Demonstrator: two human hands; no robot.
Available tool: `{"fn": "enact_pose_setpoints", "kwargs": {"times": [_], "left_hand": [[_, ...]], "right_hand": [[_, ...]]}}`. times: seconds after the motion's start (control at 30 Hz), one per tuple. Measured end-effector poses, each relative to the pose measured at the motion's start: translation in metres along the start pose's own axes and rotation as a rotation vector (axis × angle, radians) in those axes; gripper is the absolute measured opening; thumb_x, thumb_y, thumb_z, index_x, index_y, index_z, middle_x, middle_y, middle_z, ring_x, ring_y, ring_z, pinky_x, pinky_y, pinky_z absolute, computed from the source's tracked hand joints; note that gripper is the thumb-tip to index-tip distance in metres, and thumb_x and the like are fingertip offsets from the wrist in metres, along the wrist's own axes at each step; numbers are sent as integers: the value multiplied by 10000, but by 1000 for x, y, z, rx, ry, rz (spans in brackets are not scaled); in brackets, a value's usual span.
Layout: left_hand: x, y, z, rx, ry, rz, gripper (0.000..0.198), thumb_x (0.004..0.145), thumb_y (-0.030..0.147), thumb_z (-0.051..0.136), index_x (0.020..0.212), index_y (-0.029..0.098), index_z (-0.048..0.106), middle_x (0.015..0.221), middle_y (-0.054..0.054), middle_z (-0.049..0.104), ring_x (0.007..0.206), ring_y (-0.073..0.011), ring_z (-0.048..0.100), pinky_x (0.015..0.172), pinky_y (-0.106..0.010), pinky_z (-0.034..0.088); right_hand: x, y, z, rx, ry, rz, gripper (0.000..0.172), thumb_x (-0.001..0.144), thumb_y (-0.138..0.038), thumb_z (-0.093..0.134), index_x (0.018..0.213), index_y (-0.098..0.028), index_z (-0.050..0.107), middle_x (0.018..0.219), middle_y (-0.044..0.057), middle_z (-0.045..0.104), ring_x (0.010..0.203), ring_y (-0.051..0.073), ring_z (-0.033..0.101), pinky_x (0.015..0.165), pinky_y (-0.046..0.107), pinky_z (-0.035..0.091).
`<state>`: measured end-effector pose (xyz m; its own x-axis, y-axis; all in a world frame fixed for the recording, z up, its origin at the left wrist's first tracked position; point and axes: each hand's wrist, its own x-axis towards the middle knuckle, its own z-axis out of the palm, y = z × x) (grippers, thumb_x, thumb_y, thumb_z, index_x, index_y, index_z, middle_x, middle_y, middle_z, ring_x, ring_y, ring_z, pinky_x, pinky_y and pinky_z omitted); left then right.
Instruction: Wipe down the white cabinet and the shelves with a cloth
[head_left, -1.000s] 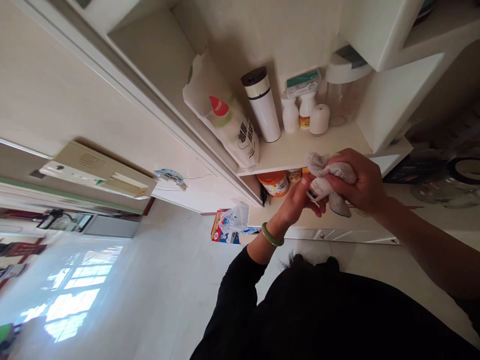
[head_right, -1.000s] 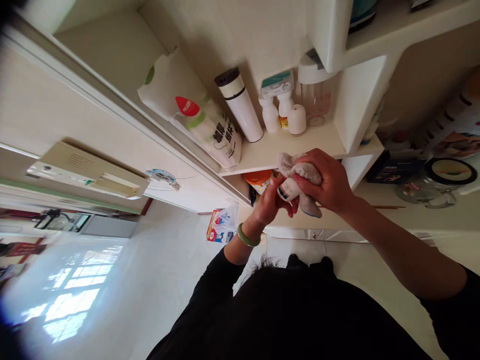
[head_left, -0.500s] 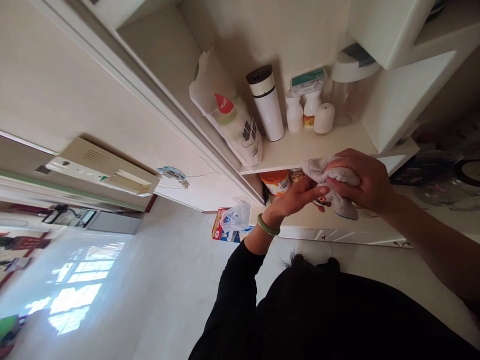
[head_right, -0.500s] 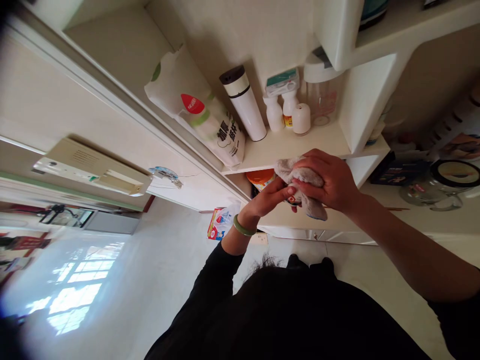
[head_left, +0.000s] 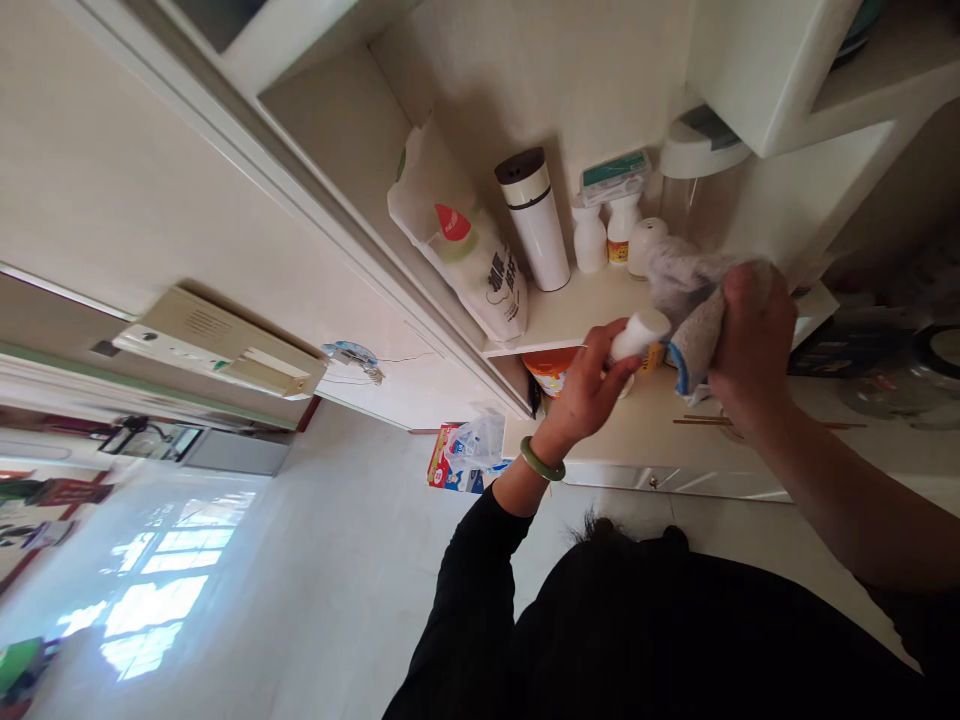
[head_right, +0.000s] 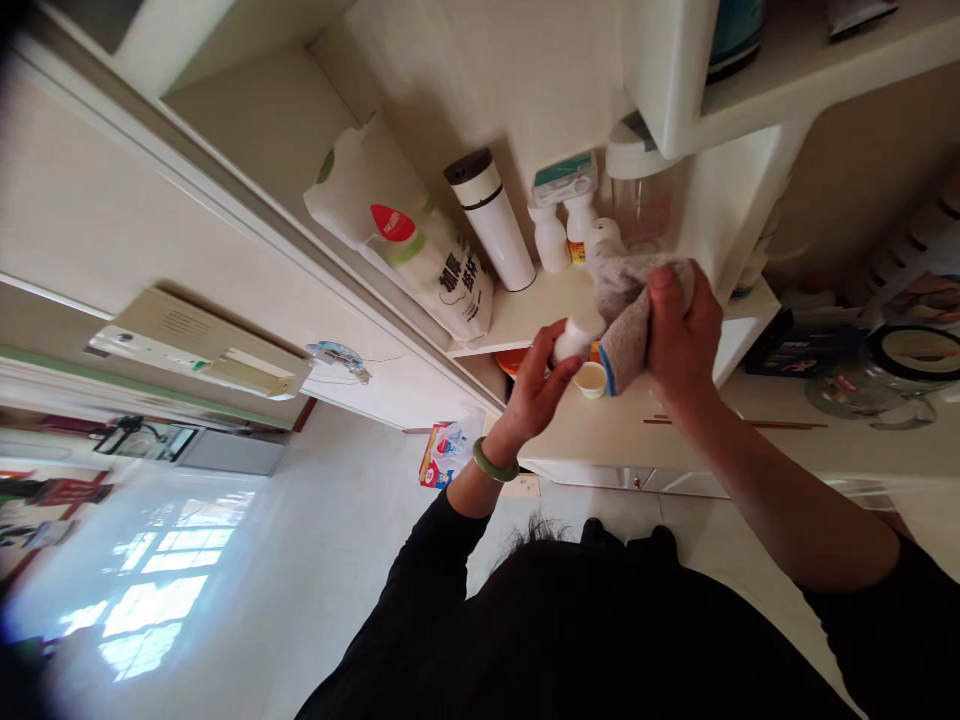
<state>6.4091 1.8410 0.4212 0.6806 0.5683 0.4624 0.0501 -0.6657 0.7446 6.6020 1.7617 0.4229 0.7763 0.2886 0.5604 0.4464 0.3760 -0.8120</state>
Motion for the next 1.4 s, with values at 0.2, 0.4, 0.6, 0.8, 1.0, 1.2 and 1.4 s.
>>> {"fn": "enact_pose_setpoints", "kwargs": {"times": [0.2, 0.4, 0.6, 0.8, 1.0, 1.2, 1.4], "left_hand": [[51, -31, -38, 104, 383, -181, 421, 1094, 398, 849, 1432, 224, 669, 1387, -132, 811, 1307, -282, 799, 1182, -468, 650], [96, -53, -58, 305, 409, -262, 598, 1090, 426, 901, 1552, 175, 614, 1404, -193, 826, 1424, -414, 746, 1303, -605, 566], [100, -55, -48, 344, 477, -157, 947, 1103, 411, 869, 1851, 99, 379, 1839, -263, 559, 1773, -497, 444, 1482, -648, 375], [92, -32, -44, 661, 442, -61, 917, 1105, 76, 663, 1923, 186, 263, 2042, -200, 209, 1925, -337, 189, 1573, -570, 257], [94, -24, -47, 845, 371, -115, 835, 1071, -1, 587, 1845, 296, 484, 2045, -158, 231, 1922, -349, 188, 1557, -637, 280], [86, -14, -44, 896, 384, -109, 751, 1103, 63, 633, 1822, 238, 506, 2039, -161, 255, 1940, -345, 97, 1570, -654, 240], [99, 21, -39, 1035, 270, -10, 530, 1237, 273, 533, 1766, 279, 574, 2015, -18, 357, 1944, -238, 15, 1601, -636, 177]], "right_hand": [[19, 8, 0, -27, -123, -162, 445, 1098, -700, 645, 1131, -261, 712, 1174, 153, 799, 1118, 339, 752, 1066, 515, 615], [21, 32, 11, -57, -217, -243, 353, 1087, -627, 669, 1141, -286, 745, 1212, 177, 846, 1146, 360, 776, 1058, 527, 601], [23, 47, 12, -43, -264, -292, 319, 1098, -581, 709, 1205, -290, 781, 1214, 169, 849, 1123, 346, 778, 1022, 500, 598], [23, 53, 12, -76, -273, -339, 336, 1093, -564, 702, 1229, -269, 791, 1228, 135, 846, 1145, 336, 795, 1029, 492, 623], [21, 53, 11, -94, -275, -357, 330, 1091, -527, 716, 1247, -247, 796, 1211, 129, 845, 1137, 330, 801, 1025, 476, 635], [22, 49, 9, -82, -293, -340, 322, 1094, -513, 717, 1253, -246, 804, 1247, 136, 853, 1173, 319, 798, 1062, 469, 630], [22, 49, 10, -69, -287, -342, 344, 1090, -548, 703, 1247, -262, 814, 1235, 116, 860, 1169, 327, 806, 1063, 510, 654]]}}
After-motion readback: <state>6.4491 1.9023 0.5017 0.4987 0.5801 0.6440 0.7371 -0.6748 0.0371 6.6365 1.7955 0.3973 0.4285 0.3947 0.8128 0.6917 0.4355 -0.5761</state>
